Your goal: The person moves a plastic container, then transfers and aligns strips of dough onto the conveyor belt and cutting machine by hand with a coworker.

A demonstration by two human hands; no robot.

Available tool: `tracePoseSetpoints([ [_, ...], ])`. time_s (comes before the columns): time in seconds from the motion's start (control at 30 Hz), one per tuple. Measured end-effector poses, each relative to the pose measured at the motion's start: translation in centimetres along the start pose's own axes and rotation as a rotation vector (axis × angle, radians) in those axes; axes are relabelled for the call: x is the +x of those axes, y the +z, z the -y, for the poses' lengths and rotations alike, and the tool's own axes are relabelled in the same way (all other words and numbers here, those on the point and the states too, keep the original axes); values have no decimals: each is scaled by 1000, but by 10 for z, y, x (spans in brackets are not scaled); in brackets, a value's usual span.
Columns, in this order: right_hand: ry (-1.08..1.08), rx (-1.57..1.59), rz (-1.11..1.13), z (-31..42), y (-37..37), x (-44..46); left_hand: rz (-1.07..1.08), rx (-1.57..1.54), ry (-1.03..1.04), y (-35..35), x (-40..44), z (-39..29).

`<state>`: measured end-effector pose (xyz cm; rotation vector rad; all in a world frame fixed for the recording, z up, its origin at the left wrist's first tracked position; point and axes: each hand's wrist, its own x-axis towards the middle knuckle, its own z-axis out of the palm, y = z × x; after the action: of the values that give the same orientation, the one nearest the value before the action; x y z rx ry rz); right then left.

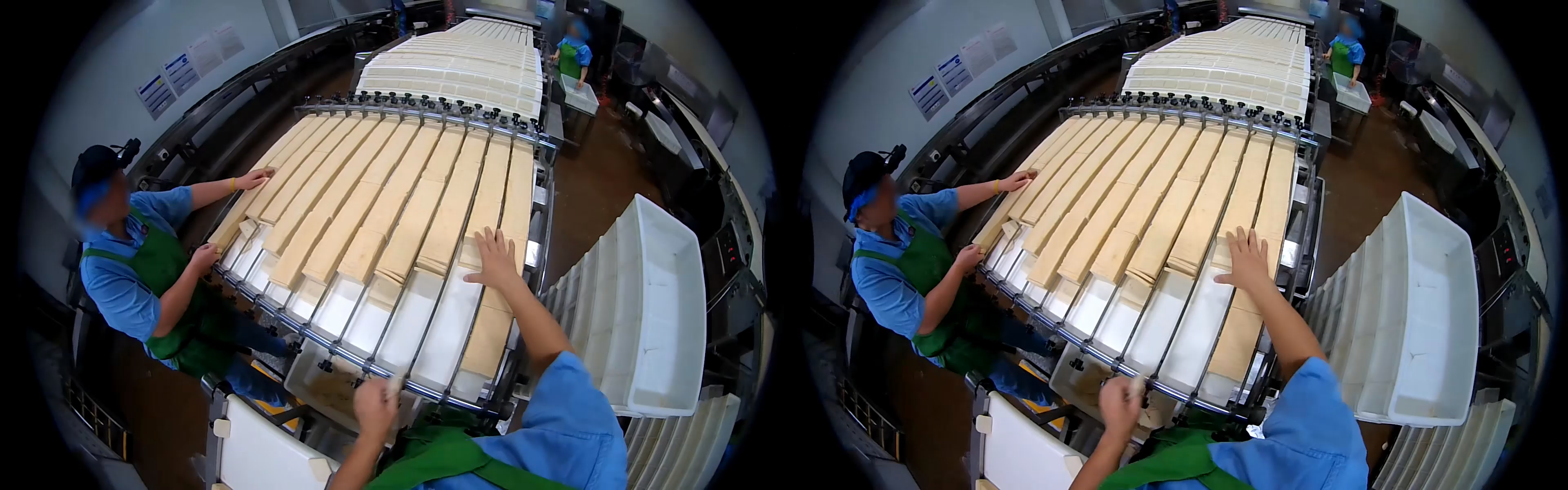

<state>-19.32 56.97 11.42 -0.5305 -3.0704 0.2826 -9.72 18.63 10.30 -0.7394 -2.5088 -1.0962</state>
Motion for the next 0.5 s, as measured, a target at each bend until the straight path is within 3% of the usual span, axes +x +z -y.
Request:
tracePoseSetpoints([
  [0.07,-26,-79,26,1,6,15,-147,-7,-297,-23,-21,34],
  [0.1,-53,-168,53,2,8,22,-41,30,-541,-40,-31,48],
  [0.2,-48,-255,22,1,14,40,-150,206,-460,-66,-67,71],
  [0.37,-34,-249,-5,-8,8,69,-84,449,-693,-88,-161,94],
  [0.5,-97,-353,-269,-16,53,69,97,742,-591,-74,-239,144],
])
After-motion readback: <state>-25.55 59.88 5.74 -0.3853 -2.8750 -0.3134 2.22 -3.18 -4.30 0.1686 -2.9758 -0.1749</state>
